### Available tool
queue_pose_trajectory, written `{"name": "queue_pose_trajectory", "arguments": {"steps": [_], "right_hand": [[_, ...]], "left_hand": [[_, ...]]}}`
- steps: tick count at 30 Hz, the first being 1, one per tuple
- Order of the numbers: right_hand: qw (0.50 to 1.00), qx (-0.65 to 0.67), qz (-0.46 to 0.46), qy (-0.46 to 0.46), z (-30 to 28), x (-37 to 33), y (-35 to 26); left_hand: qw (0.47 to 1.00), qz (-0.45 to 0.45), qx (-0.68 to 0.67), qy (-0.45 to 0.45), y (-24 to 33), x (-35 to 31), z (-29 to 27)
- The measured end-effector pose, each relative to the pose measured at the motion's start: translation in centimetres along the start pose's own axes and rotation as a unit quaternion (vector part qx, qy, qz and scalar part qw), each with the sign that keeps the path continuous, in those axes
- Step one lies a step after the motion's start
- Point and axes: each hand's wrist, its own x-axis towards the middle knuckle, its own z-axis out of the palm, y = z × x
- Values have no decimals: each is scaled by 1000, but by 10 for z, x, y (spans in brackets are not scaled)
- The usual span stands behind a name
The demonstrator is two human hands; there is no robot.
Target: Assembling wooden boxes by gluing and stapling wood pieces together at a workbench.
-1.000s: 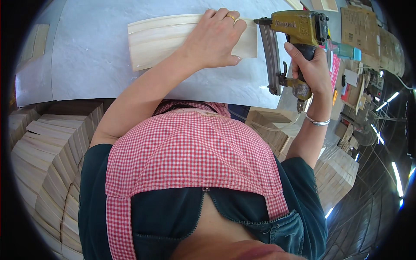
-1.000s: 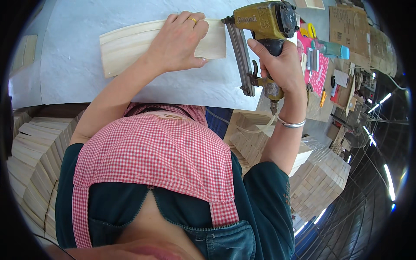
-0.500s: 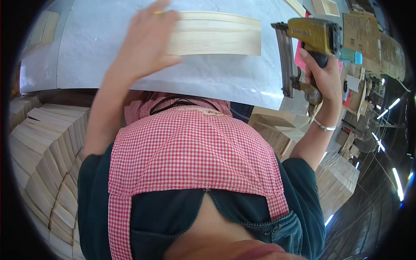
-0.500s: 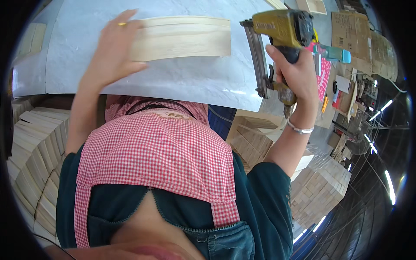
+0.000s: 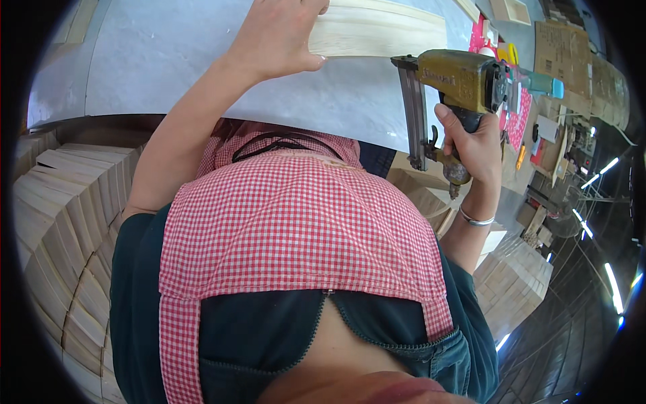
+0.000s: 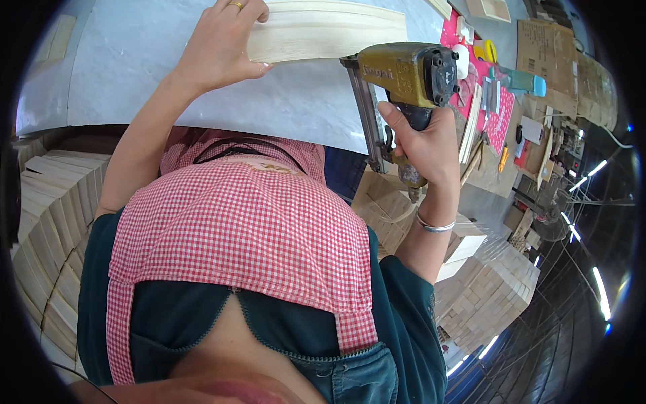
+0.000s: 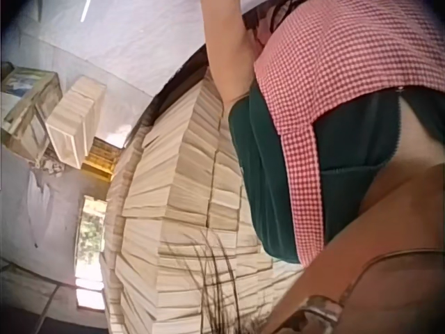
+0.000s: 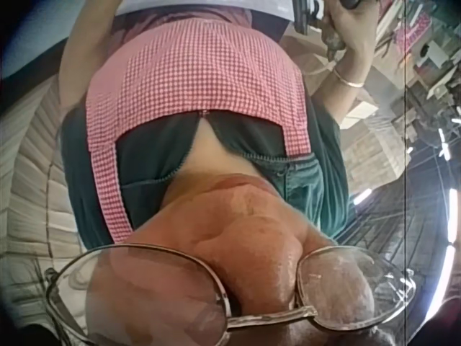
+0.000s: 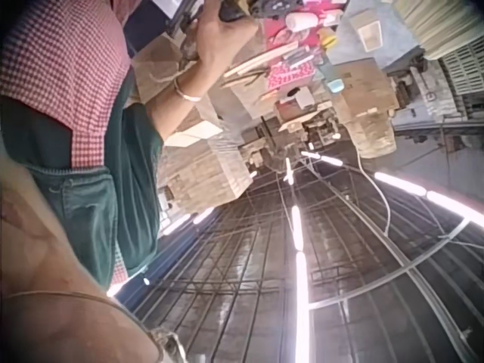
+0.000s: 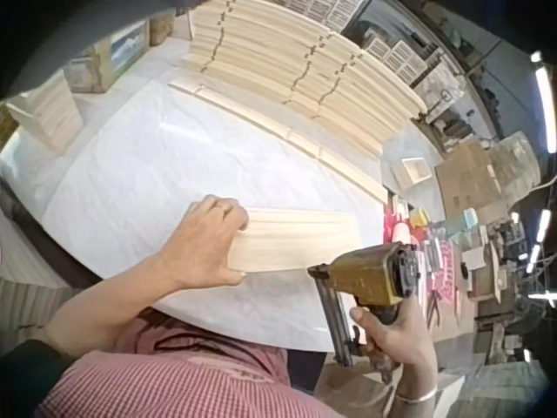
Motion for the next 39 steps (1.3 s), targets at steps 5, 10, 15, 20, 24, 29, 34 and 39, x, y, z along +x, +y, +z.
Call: {"name": "queue_pose_trajectory", "arguments": {"steps": [5,10,15,20,24,29,34,39], "right_hand": [[1000,-2,7,1,4,1,1],[1000,-5,13,10,7,2,-1],[999,-30,31,24,13,-2,-8],[999,-21,6,38,28,-12,-23],[1000,-10,-5,16,51,-23,-40],[999,-10,-27,-33,72,-28,-49],[998,1,-35,-51,77,-26,-55],[998,-15,-22,-55,84,-27,-57]], "left_hand": [[999,-31,-10,-38,4,-2,-7],[999,-25,-20,-26,3,-3,-5],[992,-56,-80,-76,0,-5,-12],[979,-44,-177,-93,-33,-20,0],[973,-34,-227,-16,-61,-45,19],[948,5,-319,23,-52,-38,24],[937,3,-348,18,-46,-31,25],[939,-1,-344,19,-45,-30,23]]}}
